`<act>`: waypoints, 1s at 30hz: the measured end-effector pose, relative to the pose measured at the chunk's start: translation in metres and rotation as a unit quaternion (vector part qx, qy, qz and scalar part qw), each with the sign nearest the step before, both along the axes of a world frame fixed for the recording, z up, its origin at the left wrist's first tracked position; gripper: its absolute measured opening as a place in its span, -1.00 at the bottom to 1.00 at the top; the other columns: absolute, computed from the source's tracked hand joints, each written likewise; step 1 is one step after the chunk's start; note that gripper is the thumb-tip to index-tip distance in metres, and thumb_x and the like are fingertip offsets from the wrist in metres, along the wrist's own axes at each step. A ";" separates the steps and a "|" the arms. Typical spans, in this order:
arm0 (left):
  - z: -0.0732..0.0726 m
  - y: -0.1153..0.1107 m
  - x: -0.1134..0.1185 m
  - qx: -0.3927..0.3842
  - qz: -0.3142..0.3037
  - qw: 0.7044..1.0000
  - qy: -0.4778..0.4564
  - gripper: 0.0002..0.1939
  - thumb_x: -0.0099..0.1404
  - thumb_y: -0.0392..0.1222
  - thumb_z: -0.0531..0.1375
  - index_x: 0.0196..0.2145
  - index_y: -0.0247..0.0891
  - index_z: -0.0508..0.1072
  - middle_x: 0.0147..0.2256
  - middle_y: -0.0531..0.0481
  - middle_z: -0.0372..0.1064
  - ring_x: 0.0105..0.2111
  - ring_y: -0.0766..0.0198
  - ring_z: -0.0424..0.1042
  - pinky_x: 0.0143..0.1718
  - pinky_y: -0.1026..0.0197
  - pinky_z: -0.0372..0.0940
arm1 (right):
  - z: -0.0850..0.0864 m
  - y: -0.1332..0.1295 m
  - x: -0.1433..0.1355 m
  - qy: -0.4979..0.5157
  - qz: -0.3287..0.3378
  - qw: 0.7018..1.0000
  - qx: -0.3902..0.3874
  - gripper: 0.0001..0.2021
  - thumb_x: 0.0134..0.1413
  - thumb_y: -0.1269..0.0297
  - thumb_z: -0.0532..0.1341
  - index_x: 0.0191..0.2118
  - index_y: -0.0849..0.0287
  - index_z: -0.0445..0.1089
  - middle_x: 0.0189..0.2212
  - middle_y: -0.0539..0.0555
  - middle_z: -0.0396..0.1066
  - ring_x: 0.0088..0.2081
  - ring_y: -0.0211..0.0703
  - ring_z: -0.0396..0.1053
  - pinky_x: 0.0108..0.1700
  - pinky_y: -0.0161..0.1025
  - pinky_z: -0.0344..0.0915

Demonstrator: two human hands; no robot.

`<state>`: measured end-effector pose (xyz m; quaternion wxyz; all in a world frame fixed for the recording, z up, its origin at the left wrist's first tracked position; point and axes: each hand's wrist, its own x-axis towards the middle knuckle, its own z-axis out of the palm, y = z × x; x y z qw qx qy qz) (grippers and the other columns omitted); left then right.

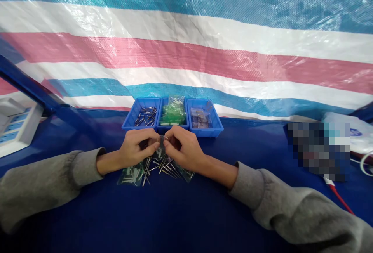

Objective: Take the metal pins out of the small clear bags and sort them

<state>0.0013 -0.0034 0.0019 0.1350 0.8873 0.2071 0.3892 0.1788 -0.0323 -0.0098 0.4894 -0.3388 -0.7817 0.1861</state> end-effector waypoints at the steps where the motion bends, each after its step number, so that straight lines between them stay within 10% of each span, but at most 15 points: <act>1: 0.000 0.000 0.000 0.002 0.001 1.000 -0.002 -0.87 0.23 -0.24 0.09 -0.45 -0.29 0.33 -0.64 0.16 0.16 -0.65 0.49 0.13 -0.61 0.40 0.07 | 0.000 0.000 0.000 0.000 0.000 1.000 -0.003 -0.90 0.04 0.40 0.07 -0.47 0.16 0.17 -0.60 -0.10 0.12 -0.58 -0.38 0.08 -0.54 -0.38 0.07; 30: -0.001 0.001 0.002 -0.007 0.013 1.000 0.014 -0.89 0.25 -0.25 0.07 -0.42 -0.29 0.32 -0.62 0.15 0.20 -0.65 0.49 0.14 -0.61 0.40 0.09 | -0.001 0.001 -0.001 -0.013 -0.018 0.999 0.024 -0.92 0.06 0.41 0.07 -0.44 0.16 0.21 -0.58 -0.09 0.14 -0.57 -0.37 0.11 -0.53 -0.38 0.08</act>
